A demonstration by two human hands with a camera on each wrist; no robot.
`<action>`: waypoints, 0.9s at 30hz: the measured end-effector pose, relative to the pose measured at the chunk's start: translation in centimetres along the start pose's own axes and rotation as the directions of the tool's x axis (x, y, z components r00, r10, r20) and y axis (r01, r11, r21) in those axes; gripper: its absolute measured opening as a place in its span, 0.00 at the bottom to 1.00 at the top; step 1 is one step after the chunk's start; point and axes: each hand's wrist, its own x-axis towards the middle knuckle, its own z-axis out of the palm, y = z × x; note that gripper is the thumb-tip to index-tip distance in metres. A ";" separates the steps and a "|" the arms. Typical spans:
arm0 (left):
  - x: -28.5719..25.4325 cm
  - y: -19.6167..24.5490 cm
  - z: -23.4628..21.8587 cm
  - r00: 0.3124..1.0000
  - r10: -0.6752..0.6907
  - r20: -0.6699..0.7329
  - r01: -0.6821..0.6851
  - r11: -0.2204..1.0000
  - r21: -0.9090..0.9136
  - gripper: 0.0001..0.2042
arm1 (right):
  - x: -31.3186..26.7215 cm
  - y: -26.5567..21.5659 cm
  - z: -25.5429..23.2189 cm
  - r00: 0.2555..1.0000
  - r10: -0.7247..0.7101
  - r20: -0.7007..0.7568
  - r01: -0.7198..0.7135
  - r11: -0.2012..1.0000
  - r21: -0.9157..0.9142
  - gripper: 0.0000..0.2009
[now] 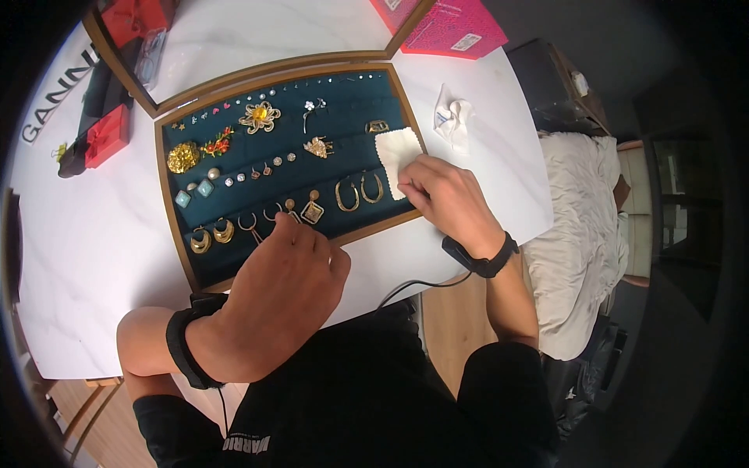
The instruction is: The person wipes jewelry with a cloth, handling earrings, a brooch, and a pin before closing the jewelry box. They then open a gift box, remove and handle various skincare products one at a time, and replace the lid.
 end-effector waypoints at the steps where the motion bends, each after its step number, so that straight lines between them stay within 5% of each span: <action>1: 0.0 -0.1 -0.3 0.998 0.011 0.059 -0.010 1.000 -0.008 0.14 | 0.0 0.0 -0.1 1.000 0.011 0.027 -0.011 1.000 0.015 0.05; 8: 0.0 0.1 0.2 0.998 0.008 0.065 -0.006 1.000 -0.028 0.13 | 0.3 0.0 -0.4 0.996 0.032 0.082 -0.035 0.999 0.041 0.07; 10: 0.1 0.1 0.8 0.999 -0.004 -0.037 0.004 1.000 0.003 0.10 | 0.4 -0.5 -0.7 0.994 0.061 0.089 -0.063 0.998 0.027 0.07; 27: 0.1 0.1 0.3 0.998 0.007 0.065 -0.006 1.000 -0.009 0.12 | 0.4 -0.7 -0.6 0.986 0.010 0.169 -0.022 0.997 0.072 0.07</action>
